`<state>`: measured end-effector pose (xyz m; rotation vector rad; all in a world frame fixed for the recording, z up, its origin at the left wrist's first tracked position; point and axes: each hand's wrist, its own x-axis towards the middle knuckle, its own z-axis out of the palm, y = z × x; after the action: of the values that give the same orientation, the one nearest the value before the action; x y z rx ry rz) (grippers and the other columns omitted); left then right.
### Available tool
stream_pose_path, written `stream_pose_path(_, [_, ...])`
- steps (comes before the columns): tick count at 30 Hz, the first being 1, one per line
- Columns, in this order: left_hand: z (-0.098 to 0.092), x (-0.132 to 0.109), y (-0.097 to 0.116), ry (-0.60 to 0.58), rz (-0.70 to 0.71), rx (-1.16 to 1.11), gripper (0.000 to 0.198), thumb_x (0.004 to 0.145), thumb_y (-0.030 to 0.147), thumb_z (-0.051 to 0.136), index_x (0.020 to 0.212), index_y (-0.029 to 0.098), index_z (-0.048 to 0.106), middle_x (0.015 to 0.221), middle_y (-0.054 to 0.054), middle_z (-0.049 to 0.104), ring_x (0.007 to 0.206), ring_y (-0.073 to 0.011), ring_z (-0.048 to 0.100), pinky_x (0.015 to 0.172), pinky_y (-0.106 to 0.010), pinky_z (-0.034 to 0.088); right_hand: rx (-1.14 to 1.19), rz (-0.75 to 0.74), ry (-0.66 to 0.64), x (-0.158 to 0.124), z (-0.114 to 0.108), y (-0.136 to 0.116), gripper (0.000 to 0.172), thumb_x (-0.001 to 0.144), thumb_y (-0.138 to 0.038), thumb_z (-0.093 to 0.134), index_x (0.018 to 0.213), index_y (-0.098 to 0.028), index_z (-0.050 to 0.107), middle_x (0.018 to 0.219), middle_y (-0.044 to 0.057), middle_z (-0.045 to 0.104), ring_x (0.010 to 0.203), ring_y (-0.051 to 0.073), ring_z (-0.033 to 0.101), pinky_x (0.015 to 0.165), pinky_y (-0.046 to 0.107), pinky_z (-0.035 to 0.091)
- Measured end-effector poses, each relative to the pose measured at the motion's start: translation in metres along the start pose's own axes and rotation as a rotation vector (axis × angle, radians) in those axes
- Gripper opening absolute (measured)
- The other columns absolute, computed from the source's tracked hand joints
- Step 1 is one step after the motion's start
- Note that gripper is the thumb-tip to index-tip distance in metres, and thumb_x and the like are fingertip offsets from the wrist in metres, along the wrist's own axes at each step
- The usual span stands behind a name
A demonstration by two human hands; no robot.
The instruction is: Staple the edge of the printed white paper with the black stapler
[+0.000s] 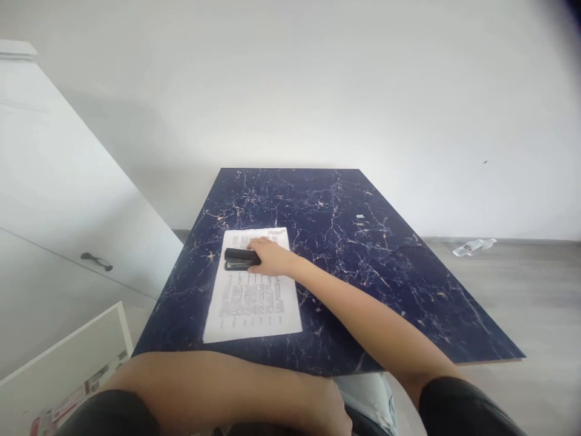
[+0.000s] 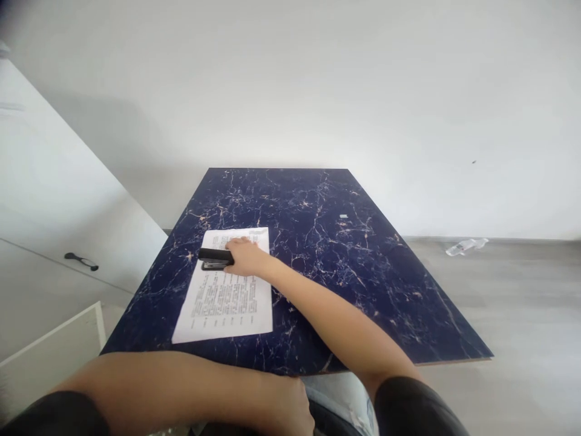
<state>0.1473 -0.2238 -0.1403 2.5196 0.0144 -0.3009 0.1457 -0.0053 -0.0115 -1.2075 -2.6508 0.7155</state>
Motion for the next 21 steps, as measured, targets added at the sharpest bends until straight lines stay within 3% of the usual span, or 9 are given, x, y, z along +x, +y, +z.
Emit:
stream_pose_path(3, [0.003,0.002,-0.005,-0.156,0.170,-0.148,0.040,0.062,0.018,0.071,0.032,0.024,0.045,0.050,-0.002,0.062,0.042,-0.0188,0.057,0.041,-0.032,0.039,-0.012,0.010,-0.002,0.021,0.011,-0.023,0.042,0.085,-0.040,0.075,0.120,-0.026,0.056,0.137,0.004,0.064,0.129,0.032,0.052,0.103,0.047,0.048])
stream_pose_path(6, [0.012,0.006,-0.011,-0.143,0.141,-0.206,0.046,0.057,0.014,0.071,0.028,0.024,0.037,0.045,-0.002,0.058,0.037,-0.0189,0.051,0.037,-0.032,0.035,0.002,-0.008,-0.009,0.021,0.009,-0.026,0.077,0.082,-0.055,0.078,0.146,-0.029,0.044,0.161,0.006,0.046,0.144,0.032,0.042,0.111,0.048,0.045])
stream_pose_path(8, [0.017,0.007,-0.013,-0.092,0.129,-0.192,0.048,0.056,0.012,0.071,0.028,0.024,0.034,0.040,-0.001,0.053,0.033,-0.0185,0.046,0.035,-0.032,0.032,0.066,-0.068,0.059,0.011,-0.007,-0.011,0.099,0.081,-0.066,0.076,0.160,-0.030,0.028,0.171,0.005,0.030,0.152,0.030,0.035,0.117,0.046,0.042])
stream_pose_path(10, [0.019,0.007,-0.012,-0.091,0.123,-0.160,0.050,0.056,0.012,0.071,0.030,0.023,0.031,0.039,0.000,0.050,0.031,-0.0185,0.044,0.035,-0.033,0.034,0.131,-0.106,0.220,-0.007,-0.035,0.022,0.087,0.090,-0.061,0.069,0.162,-0.032,0.029,0.168,0.001,0.038,0.148,0.026,0.044,0.119,0.045,0.042])
stream_pose_path(12, [0.017,0.005,-0.010,-0.164,0.113,-0.125,0.052,0.057,0.013,0.071,0.032,0.023,0.027,0.040,-0.001,0.051,0.033,-0.0188,0.046,0.037,-0.034,0.038,0.103,-0.024,0.285,-0.031,-0.070,0.073,0.061,0.096,-0.045,0.063,0.154,-0.030,0.047,0.152,0.005,0.058,0.134,0.028,0.057,0.116,0.053,0.044])
stream_pose_path(15, [0.010,0.003,-0.010,-0.204,0.094,-0.096,0.051,0.061,0.015,0.069,0.036,0.023,0.025,0.043,-0.001,0.053,0.036,-0.0201,0.050,0.040,-0.035,0.042,-0.061,0.339,0.487,-0.080,-0.111,0.166,0.037,0.092,-0.028,0.060,0.126,-0.020,0.072,0.128,0.012,0.072,0.119,0.032,0.065,0.110,0.056,0.048])
stream_pose_path(16, [0.007,0.003,-0.010,-0.203,0.096,-0.103,0.050,0.063,0.015,0.068,0.037,0.023,0.027,0.044,-0.001,0.053,0.037,-0.0203,0.051,0.041,-0.035,0.042,-0.096,0.416,0.540,-0.098,-0.118,0.196,0.040,0.089,-0.027,0.061,0.126,-0.018,0.072,0.130,0.015,0.070,0.121,0.033,0.064,0.111,0.056,0.047])
stream_pose_path(18, [0.004,0.003,-0.011,-0.212,0.102,-0.127,0.047,0.064,0.015,0.067,0.038,0.023,0.028,0.043,-0.001,0.051,0.037,-0.0197,0.051,0.040,-0.035,0.042,-0.132,0.477,0.508,-0.131,-0.120,0.247,0.046,0.082,-0.031,0.067,0.126,-0.016,0.072,0.134,0.017,0.067,0.125,0.036,0.062,0.111,0.056,0.047])
stream_pose_path(21, [0.003,0.002,-0.009,-0.208,0.096,-0.112,0.046,0.062,0.014,0.067,0.040,0.023,0.028,0.041,0.000,0.049,0.035,-0.0193,0.048,0.039,-0.035,0.040,-0.052,0.431,0.478,-0.163,-0.107,0.291,0.052,0.084,-0.041,0.065,0.131,-0.018,0.070,0.141,0.016,0.063,0.130,0.033,0.059,0.110,0.050,0.048])
